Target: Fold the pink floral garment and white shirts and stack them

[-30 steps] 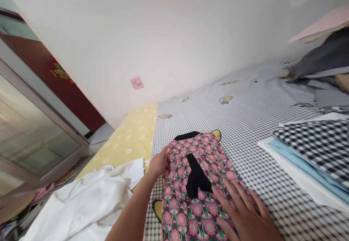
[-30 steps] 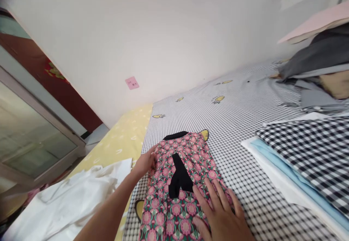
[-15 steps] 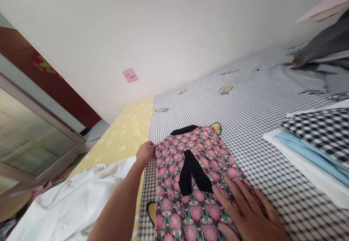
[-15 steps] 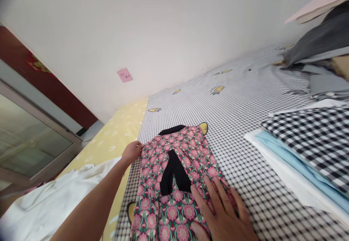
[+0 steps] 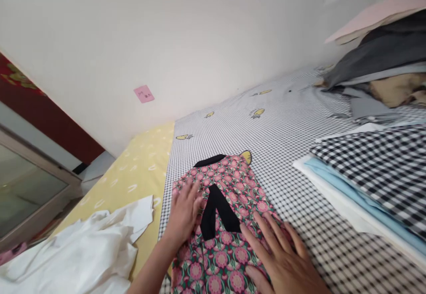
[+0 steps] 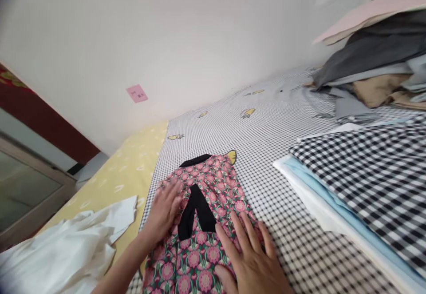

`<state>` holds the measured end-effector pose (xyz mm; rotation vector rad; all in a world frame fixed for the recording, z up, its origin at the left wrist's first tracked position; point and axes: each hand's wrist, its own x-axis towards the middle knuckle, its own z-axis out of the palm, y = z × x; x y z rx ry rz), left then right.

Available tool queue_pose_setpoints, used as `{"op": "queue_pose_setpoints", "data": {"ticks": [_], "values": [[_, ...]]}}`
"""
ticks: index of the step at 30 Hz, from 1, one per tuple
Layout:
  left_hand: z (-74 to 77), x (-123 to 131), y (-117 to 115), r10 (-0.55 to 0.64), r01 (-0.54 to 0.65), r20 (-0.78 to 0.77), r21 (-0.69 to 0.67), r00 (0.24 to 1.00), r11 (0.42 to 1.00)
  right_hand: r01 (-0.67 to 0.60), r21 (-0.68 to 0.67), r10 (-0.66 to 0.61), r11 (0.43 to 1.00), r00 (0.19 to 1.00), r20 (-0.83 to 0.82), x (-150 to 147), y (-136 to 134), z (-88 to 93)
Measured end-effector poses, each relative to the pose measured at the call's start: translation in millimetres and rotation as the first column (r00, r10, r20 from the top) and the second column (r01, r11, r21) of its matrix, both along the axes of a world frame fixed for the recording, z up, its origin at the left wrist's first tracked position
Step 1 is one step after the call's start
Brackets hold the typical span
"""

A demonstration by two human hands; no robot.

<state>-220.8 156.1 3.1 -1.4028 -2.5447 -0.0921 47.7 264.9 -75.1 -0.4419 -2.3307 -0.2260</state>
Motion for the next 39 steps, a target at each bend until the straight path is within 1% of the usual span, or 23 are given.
{"op": "queue_pose_setpoints", "data": {"ticks": [2,3,4,5,7,10,13,16,19,21,22,24,25,27,28,29,30,31,32,33,35,37,39], "values": [[-15.5,2.8,0.6,-0.021,0.033,0.132,-0.091,0.991,0.995,0.009,0.026,-0.009,1.0,1.0,0.013,-0.1,0.6,1.1],[-18.8,3.2,3.8,0.01,0.006,0.173,-0.091,0.985,0.996,0.011,0.037,-0.012,0.999,1.0,0.021,-0.2,0.9,1.3],[-18.8,3.9,8.9,0.053,-0.04,0.205,-0.065,0.977,0.997,0.013,0.044,-0.014,0.999,1.0,0.026,-0.2,1.3,1.4],[-16.2,5.2,15.6,0.088,-0.084,0.237,-0.025,0.968,0.996,0.013,0.047,-0.015,0.999,0.999,0.034,-0.2,1.6,1.4],[-5.8,11.1,31.9,0.112,-0.133,0.275,0.057,0.955,0.989,0.013,0.042,-0.016,0.999,0.998,0.055,0.3,1.9,1.3],[9.0,26.9,55.4,0.103,-0.131,0.225,0.115,0.969,0.985,0.011,0.008,-0.012,1.0,0.996,0.09,1.4,1.8,1.8],[13.8,42.0,68.0,0.145,-0.175,0.224,0.119,0.964,0.977,0.018,-0.064,-0.011,0.998,0.994,0.107,2.2,1.3,3.0],[12.3,50.2,69.6,0.233,-0.251,0.246,0.045,0.941,0.967,0.009,-0.148,0.007,0.989,0.994,0.105,2.9,0.5,3.7],[11.6,57.3,68.5,0.281,-0.275,0.163,-0.06,0.946,0.96,-0.013,-0.207,0.036,0.978,0.993,0.108,3.7,-0.4,3.6],[14.6,65.8,69.8,0.27,-0.266,0.052,-0.074,0.961,0.961,-0.018,-0.215,0.042,0.976,0.993,0.11,4.1,-0.9,4.0],[17.4,71.4,71.2,0.25,-0.251,-0.02,-0.05,0.968,0.967,-0.015,-0.21,0.039,0.977,0.993,0.11,4.3,-1.2,4.6],[24.9,83.9,75.2,0.185,-0.18,-0.167,0.048,0.968,0.983,-0.013,-0.197,0.035,0.98,0.993,0.111,4.6,-1.8,6.3],[28.6,89.6,77.9,0.143,-0.123,-0.217,0.103,0.966,0.987,-0.012,-0.197,0.035,0.98,0.993,0.114,4.8,-2.0,7.3],[32.8,96.7,84.6,0.017,0.023,-0.248,0.157,0.969,0.987,-0.015,-0.214,0.043,0.977,0.991,0.124,5.3,-2.4,8.8],[32.0,97.2,88.5,-0.076,0.109,-0.231,0.134,0.97,0.985,-0.018,-0.23,0.049,0.973,0.99,0.131,5.6,-2.5,9.1],[28.7,95.4,92.8,-0.171,0.189,-0.19,0.081,0.967,0.979,-0.019,-0.248,0.055,0.968,0.989,0.139,5.9,-2.5,9.0],[23.1,91.7,97.3,-0.246,0.25,-0.128,0.013,0.961,0.968,-0.018,-0.264,0.058,0.964,0.988,0.144,6.2,-2.4,8.5],[15.3,86.7,101.9,-0.286,0.283,-0.055,-0.055,0.957,0.957,-0.017,-0.276,0.061,0.961,0.987,0.149,6.4,-2.2,7.7],[6.3,80.9,106.5,-0.284,0.284,0.015,-0.11,0.959,0.953,-0.016,-0.284,0.062,0.959,0.986,0.152,6.5,-2.0,6.8],[-3.0,75.2,111.0,-0.248,0.255,0.07,-0.145,0.966,0.956,-0.015,-0.288,0.062,0.957,0.986,0.155,6.4,-1.7,5.9],[-18.9,66.4,119.4,-0.15,0.17,0.13,-0.16,0.98,0.972,-0.018,-0.293,0.068,0.956,0.984,0.163,6.1,-1.2,5.2],[-27.6,63.4,124.9,-0.099,0.122,0.153,-0.148,0.983,0.981,-0.021,-0.298,0.077,0.954,0.982,0.175,5.6,-1.2,6.5],[-29.5,66.2,124.9,-0.099,0.118,0.153,-0.118,0.983,0.986,-0.015,-0.304,0.077,0.953,0.978,0.193,5.6,-2.3,9.5]]}}
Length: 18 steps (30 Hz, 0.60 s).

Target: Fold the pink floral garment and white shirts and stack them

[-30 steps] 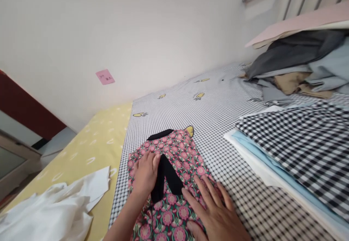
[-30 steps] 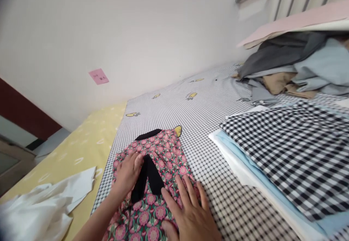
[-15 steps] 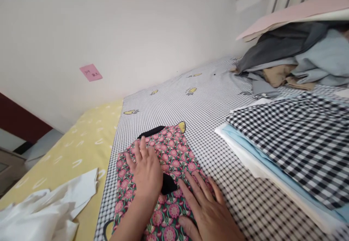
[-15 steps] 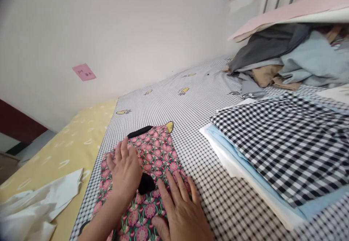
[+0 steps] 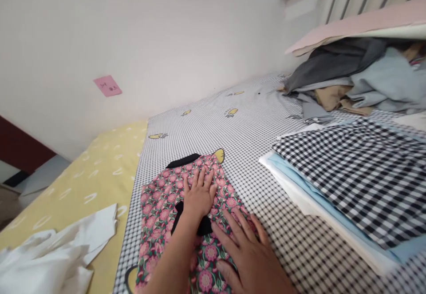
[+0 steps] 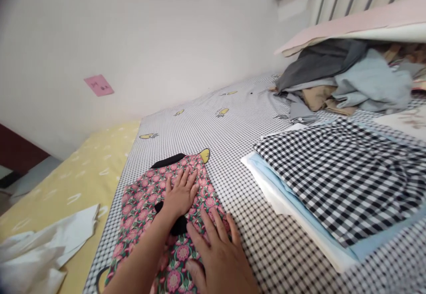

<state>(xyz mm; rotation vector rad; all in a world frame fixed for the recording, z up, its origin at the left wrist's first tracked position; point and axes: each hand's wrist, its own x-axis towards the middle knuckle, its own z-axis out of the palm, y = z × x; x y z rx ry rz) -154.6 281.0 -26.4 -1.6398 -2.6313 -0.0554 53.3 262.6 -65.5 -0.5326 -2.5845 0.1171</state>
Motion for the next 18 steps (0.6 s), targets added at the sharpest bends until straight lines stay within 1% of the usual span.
{"op": "queue_pose_setpoints", "data": {"ticks": [3,6,8,9,11,14,18], "values": [[2.0,9.2,-14.2,-0.052,0.053,-0.016,0.063,0.999,0.997,0.013,-0.005,-0.013,1.0,1.0,0.017,1.1,-3.2,4.1],[2.4,16.9,-43.4,-0.153,0.151,0.031,0.056,0.988,0.987,0.021,0.009,-0.021,1.0,1.0,-0.001,0.5,-5.4,3.0],[2.5,21.6,-66.7,-0.196,0.193,0.088,0.043,0.977,0.98,0.021,0.013,-0.02,1.0,1.0,-0.015,-1.8,-5.9,1.0],[3.2,24.9,-78.3,-0.198,0.195,0.12,0.04,0.973,0.98,0.02,0.008,-0.02,1.0,1.0,-0.016,-3.0,-6.1,0.5],[6.3,36.1,-99.6,-0.165,0.162,0.199,0.033,0.966,0.986,0.018,-0.015,-0.018,1.0,1.0,0.002,-4.5,-7.1,1.2],[13.6,66.2,-126.5,-0.106,0.104,0.293,0.022,0.95,0.994,0.031,-0.047,-0.028,0.998,0.997,0.066,-3.0,-9.8,4.2],[18.1,122.9,-162.5,-0.097,0.08,0.386,0.06,0.918,0.995,0.046,-0.035,-0.041,0.998,0.99,0.136,-1.8,-11.5,10.2]]}}
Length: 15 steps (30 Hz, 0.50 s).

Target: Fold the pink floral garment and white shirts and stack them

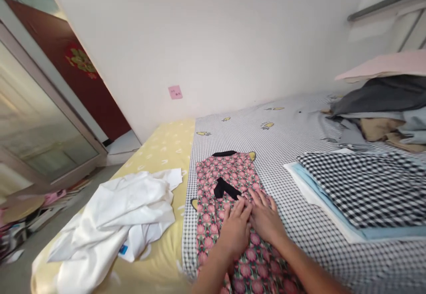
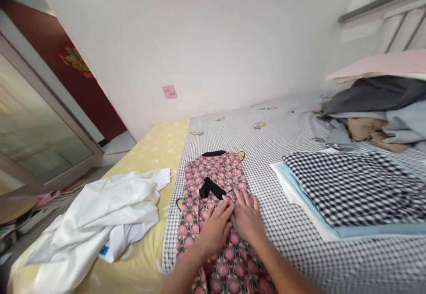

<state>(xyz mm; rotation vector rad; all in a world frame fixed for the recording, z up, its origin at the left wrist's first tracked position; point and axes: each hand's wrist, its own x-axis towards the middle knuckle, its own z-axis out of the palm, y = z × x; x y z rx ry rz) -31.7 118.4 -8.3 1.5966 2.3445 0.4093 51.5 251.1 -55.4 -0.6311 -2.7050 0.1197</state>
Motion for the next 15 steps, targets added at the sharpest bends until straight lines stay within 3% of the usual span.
{"op": "queue_pose_setpoints", "data": {"ticks": [5,8,10,12,15], "values": [[2.6,63.2,-61.7,-0.05,0.052,0.142,-0.012,0.989,0.999,0.0,-0.084,0.009,0.996,0.995,0.103,1.9,-7.5,25.8],[9.9,88.0,-113.4,-0.083,0.062,0.269,0.085,0.96,0.994,-0.023,-0.122,0.039,0.992,0.991,0.128,28.2,-25.8,30.8],[11.1,98.2,-153.1,-0.046,-0.012,0.286,0.196,0.957,0.981,-0.09,-0.093,0.097,0.992,0.992,0.076,63.3,-43.6,21.6],[4.5,105.0,-193.6,0.005,-0.051,0.183,0.247,0.983,0.968,-0.2,-0.066,0.202,0.978,0.978,0.04,109.4,-63.8,6.5],[-20.1,114.7,-248.6,0.009,-0.002,-0.041,0.161,0.999,0.987,-0.361,-0.132,0.374,0.923,0.922,0.096,183.8,-93.6,-11.8]]}}
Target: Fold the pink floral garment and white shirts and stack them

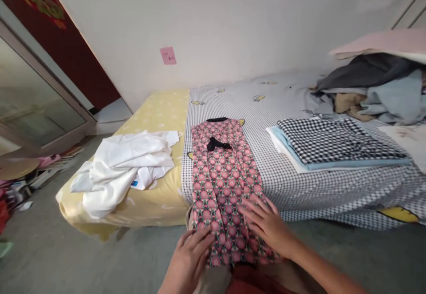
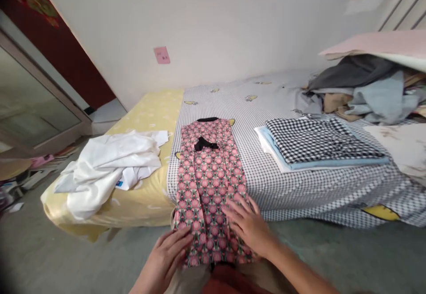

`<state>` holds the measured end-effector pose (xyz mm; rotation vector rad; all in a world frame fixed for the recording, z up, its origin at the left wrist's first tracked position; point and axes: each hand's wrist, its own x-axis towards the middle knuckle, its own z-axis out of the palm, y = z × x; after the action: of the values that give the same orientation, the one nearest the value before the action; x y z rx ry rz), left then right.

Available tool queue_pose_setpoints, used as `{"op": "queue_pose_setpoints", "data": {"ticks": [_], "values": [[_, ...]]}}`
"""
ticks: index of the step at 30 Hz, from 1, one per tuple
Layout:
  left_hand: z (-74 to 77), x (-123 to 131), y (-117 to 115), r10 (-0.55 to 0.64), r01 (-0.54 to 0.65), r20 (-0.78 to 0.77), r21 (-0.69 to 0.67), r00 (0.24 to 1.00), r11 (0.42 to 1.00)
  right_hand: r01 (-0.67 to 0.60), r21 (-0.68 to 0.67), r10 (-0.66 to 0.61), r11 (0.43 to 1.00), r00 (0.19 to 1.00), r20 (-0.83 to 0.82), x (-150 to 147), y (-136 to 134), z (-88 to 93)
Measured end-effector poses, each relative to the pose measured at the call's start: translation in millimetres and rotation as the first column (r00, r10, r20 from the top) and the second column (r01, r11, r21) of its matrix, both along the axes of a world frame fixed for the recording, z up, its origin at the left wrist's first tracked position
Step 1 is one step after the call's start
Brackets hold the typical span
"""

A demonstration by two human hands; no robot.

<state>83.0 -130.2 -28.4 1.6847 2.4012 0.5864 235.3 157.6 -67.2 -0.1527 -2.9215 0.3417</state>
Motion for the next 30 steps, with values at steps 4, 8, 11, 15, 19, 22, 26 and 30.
{"op": "queue_pose_setpoints", "data": {"ticks": [4,8,11,15,19,22,26,30], "values": [[-37.7,13.5,-60.5,-0.029,0.03,-0.138,0.009,0.99,1.0,-0.046,-0.176,0.061,0.983,0.995,0.083,78.1,-21.0,-2.9],[-48.9,8.7,-97.9,0.158,-0.15,-0.052,0.139,0.986,0.979,-0.015,-0.331,0.016,0.943,1.0,0.0,123.0,-2.9,-12.1],[-39.8,-6.3,-91.8,0.362,-0.325,-0.166,0.213,0.917,0.922,0.128,-0.286,-0.169,0.949,0.978,-0.123,129.2,25.4,-32.6],[-27.9,-26.8,-45.8,0.397,-0.338,-0.47,0.208,0.788,0.918,0.247,-0.023,-0.244,0.969,0.934,-0.261,99.9,48.1,-49.9],[-28.4,-40.5,-4.9,0.24,-0.187,-0.612,0.149,0.754,0.971,0.178,0.132,-0.133,0.975,0.947,-0.294,64.7,48.6,-39.2],[-28.2,-49.1,8.2,0.119,-0.082,-0.656,0.086,0.746,0.993,0.102,0.199,-0.049,0.975,0.965,-0.257,50.3,46.9,-25.6],[-21.0,-60.9,10.9,-0.042,0.034,-0.711,-0.026,0.702,0.999,-0.104,0.223,0.138,0.969,0.98,-0.14,41.7,46.5,-13.2],[-12.5,-70.9,8.7,-0.259,0.207,-0.731,-0.163,0.631,0.965,-0.346,0.061,0.35,0.936,0.935,-0.065,33.3,50.2,-10.0]]}}
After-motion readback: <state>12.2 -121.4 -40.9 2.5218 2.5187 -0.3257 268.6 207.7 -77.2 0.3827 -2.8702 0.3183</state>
